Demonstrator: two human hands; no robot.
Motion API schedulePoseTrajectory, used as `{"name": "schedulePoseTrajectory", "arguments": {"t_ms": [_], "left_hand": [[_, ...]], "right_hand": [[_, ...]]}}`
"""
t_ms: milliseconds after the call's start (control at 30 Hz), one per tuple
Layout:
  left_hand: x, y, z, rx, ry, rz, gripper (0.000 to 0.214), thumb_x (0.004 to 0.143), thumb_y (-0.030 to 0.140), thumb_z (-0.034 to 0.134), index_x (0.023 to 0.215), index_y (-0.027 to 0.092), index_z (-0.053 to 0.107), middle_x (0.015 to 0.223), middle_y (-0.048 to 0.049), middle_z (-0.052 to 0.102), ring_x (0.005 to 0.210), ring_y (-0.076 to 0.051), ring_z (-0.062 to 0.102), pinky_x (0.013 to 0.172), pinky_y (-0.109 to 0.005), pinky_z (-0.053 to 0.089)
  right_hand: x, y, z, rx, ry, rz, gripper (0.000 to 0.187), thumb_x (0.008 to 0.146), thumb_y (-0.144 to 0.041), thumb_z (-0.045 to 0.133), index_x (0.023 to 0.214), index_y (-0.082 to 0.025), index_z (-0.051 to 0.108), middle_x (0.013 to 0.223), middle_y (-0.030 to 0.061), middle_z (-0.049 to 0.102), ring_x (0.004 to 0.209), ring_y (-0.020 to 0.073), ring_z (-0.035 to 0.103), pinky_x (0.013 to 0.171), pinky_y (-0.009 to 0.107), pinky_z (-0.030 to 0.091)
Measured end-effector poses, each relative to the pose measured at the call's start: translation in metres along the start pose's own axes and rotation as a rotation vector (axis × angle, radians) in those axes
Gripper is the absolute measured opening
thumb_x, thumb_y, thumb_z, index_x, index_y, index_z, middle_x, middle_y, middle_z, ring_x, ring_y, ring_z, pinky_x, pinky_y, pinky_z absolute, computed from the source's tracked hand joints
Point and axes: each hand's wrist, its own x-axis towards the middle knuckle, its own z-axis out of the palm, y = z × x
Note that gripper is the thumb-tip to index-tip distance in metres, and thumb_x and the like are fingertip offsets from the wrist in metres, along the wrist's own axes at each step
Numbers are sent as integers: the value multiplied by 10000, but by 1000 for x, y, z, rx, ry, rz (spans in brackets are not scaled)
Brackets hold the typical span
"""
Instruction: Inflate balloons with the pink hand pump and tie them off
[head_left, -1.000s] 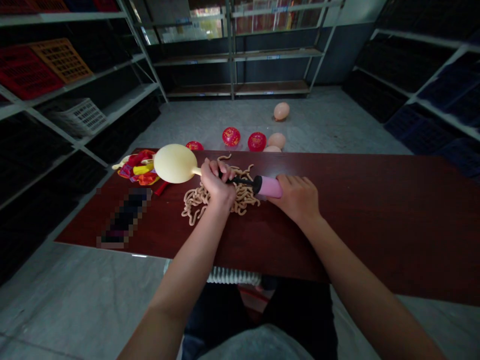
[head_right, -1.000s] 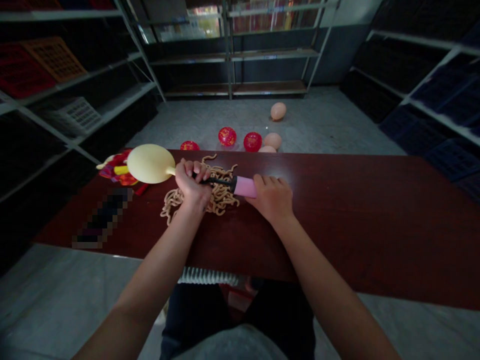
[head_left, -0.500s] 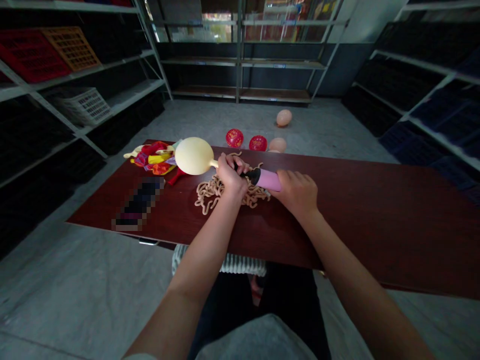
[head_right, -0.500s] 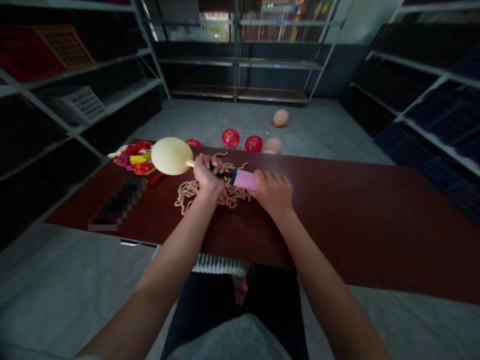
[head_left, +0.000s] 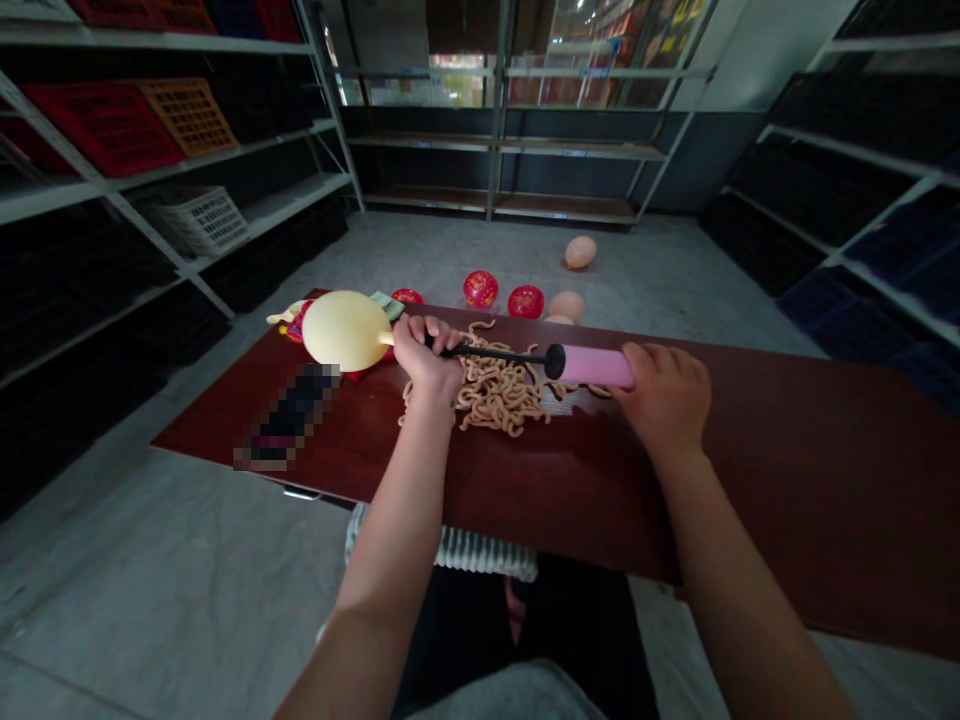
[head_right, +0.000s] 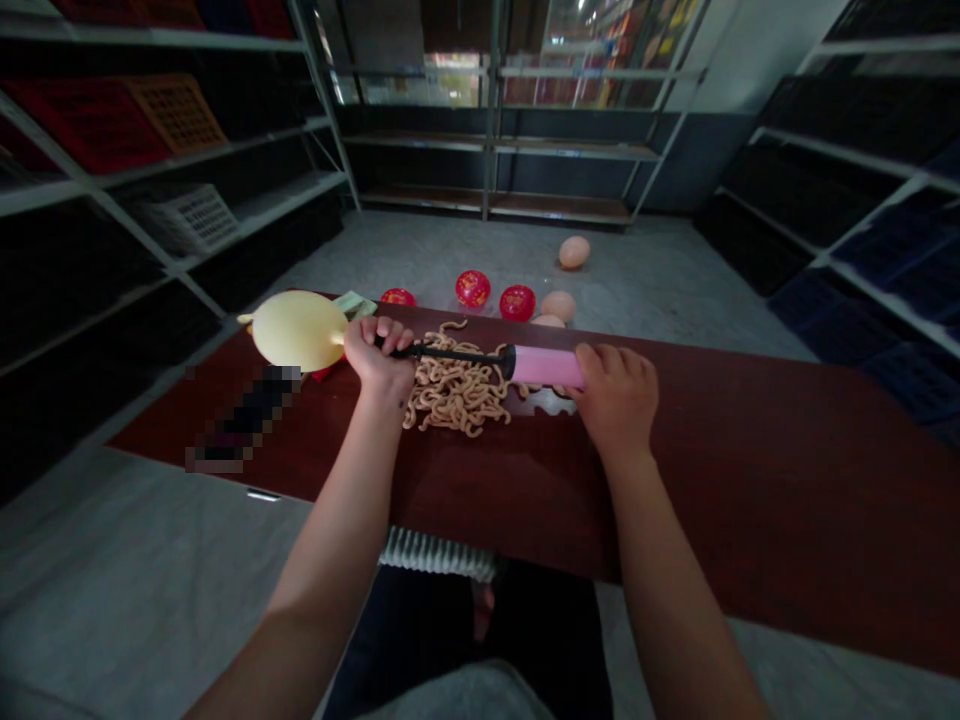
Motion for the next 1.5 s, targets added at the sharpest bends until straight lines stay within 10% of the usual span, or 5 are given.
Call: {"name": "schedulePoseTrajectory", "arguments": {"t_ms": [367, 867, 1500], "left_hand": [[-26, -10, 15, 76, -81, 52, 510, 1016, 285, 347, 536, 192, 201, 476, 40, 249, 371, -67, 149, 393, -242, 184], [-34, -52, 6, 121, -89, -107, 511, 1004, 311, 360, 528, 189, 220, 459, 33, 296, 362, -63, 176, 392, -234, 192], [-6, -7, 2, 1, -15, -22, 451, 989, 278, 367, 566, 195, 232, 459, 49, 328, 345, -54, 216, 406, -233, 204]], "right_hand": [[-5, -2, 5, 145, -4, 196, 293, 861, -330, 555, 1088, -156, 619, 1013, 152, 661, 948, 295, 533, 786, 387, 409], [-7, -52, -10, 132, -122, 21, 207, 856, -341, 579, 980, -178, 609, 911, 102, 670, 875, 256, 537, 601, 320, 272], [-5, 1, 11, -6, 3, -44, 332, 869, -380, 574, 1110, -155, 617, 1023, 127, 706, 967, 287, 570, 849, 386, 362]]}}
